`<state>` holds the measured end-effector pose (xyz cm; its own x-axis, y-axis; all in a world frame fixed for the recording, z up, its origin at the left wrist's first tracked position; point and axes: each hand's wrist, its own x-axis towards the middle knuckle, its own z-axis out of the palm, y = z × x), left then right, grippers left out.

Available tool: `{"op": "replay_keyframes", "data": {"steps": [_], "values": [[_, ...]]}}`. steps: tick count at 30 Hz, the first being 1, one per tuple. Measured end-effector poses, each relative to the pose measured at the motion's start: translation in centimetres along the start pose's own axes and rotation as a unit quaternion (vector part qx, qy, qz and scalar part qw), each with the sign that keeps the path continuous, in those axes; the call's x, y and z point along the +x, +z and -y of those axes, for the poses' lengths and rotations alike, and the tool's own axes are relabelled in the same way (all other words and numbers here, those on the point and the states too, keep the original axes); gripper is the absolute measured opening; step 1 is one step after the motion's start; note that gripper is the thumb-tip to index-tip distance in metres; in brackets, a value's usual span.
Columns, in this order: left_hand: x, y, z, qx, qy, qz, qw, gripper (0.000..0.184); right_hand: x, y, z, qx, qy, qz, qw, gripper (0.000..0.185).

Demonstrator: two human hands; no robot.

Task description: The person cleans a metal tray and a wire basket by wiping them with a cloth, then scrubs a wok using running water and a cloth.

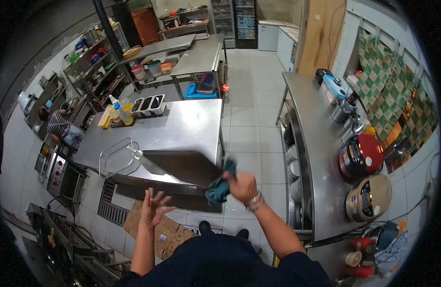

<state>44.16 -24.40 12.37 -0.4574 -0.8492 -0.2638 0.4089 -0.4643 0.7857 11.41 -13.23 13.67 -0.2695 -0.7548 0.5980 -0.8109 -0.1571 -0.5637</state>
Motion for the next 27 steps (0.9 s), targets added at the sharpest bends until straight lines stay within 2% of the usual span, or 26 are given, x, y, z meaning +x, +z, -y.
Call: {"op": "replay_keyframes", "data": {"steps": [1, 2, 3, 4, 5, 7, 8, 10, 11, 12, 14, 15, 16, 17, 19, 21, 22, 23, 24, 25, 27], "values": [[0.1, 0.6, -0.2, -0.131, -0.085, 0.065, 0.986, 0.086, 0.1, -1.0, 2.6, -0.029, -0.145, -0.016, 0.989, 0.007], [0.4, 2.4, -0.1, -0.179, -0.114, 0.167, 0.963, 0.093, 0.7, -1.2, 5.4, 0.005, -0.228, -0.048, 0.973, 0.011], [0.8, 4.7, 0.5, -0.226, -0.141, 0.266, 0.926, 0.099, -0.7, 0.1, 5.9, -0.021, -0.272, -0.007, 0.962, 0.018], [1.8, 5.8, 2.6, -0.236, -0.112, 0.137, 0.955, 0.094, -2.1, 1.8, 6.1, -0.045, -0.276, 0.026, 0.960, 0.019], [2.1, 6.8, 2.9, -0.197, -0.124, 0.067, 0.970, 0.086, -3.2, 3.1, 5.8, -0.072, -0.282, 0.059, 0.955, 0.020], [3.3, 5.5, 3.5, -0.209, -0.165, 0.131, 0.955, 0.076, -3.3, 4.1, 3.8, -0.085, -0.299, 0.059, 0.949, 0.020], [3.4, 5.5, 3.3, -0.209, -0.168, 0.131, 0.954, 0.076, -3.5, 4.2, 3.5, -0.094, -0.310, 0.058, 0.944, 0.020], [2.9, 5.3, 3.4, -0.205, -0.208, 0.137, 0.946, 0.056, -4.9, 4.4, 3.7, -0.095, -0.306, 0.065, 0.945, 0.020], [3.9, 3.9, 3.9, -0.206, -0.209, 0.141, 0.946, 0.056, -4.8, 4.3, 3.5, -0.100, -0.315, 0.066, 0.941, 0.020], [5.4, 1.2, 5.0, -0.238, -0.243, 0.196, 0.920, 0.056, -4.6, 4.0, 3.2, -0.104, -0.316, 0.065, 0.941, 0.020], [6.2, -1.1, 6.4, -0.268, -0.278, 0.246, 0.889, 0.060, -4.7, 2.9, 2.4, -0.077, -0.340, 0.153, 0.925, 0.021], [5.9, -1.5, 6.7, -0.226, -0.269, 0.199, 0.915, 0.064, -4.3, 1.6, 2.5, -0.075, -0.341, 0.155, 0.924, 0.021], [5.8, -2.0, 6.9, -0.184, -0.259, 0.150, 0.936, 0.070, -3.8, -0.1, 2.7, -0.017, -0.307, 0.115, 0.944, 0.023], [5.4, -1.6, 6.7, -0.188, -0.253, 0.150, 0.937, 0.070, -2.6, -1.6, 3.0, 0.041, -0.275, 0.074, 0.958, 0.025], [3.8, 0.0, 6.6, -0.115, -0.144, 0.135, 0.974, 0.071, -0.6, -3.3, 3.7, 0.065, -0.161, -0.022, 0.985, 0.023], [3.0, 1.4, 6.7, -0.114, -0.138, 0.122, 0.976, 0.075, 3.2, -3.2, 6.3, -0.058, 0.028, 0.040, 0.997, 0.042], [1.8, 3.5, 5.4, -0.119, -0.138, 0.119, 0.976, 0.082, 3.0, -1.8, 7.3, -0.057, 0.028, 0.044, 0.997, 0.042], [1.2, 4.9, 4.7, -0.123, -0.133, 0.116, 0.977, 0.090, 2.7, 0.2, 8.0, -0.150, -0.005, 0.072, 0.986, 0.052], [0.9, 5.1, 4.8, -0.124, -0.125, 0.114, 0.978, 0.090, 2.1, 2.1, 7.9, -0.240, -0.040, 0.096, 0.965, 0.062], [0.6, 5.1, 4.9, -0.029, -0.072, 0.132, 0.988, 0.099, -1.0, 5.4, 5.9, -0.066, -0.008, 0.231, 0.971, 0.073], [0.0, 5.7, 5.3, 0.123, 0.042, 0.160, 0.979, 0.112, -3.9, 6.1, 6.6, -0.032, -0.092, 0.328, 0.940, 0.071]]}}
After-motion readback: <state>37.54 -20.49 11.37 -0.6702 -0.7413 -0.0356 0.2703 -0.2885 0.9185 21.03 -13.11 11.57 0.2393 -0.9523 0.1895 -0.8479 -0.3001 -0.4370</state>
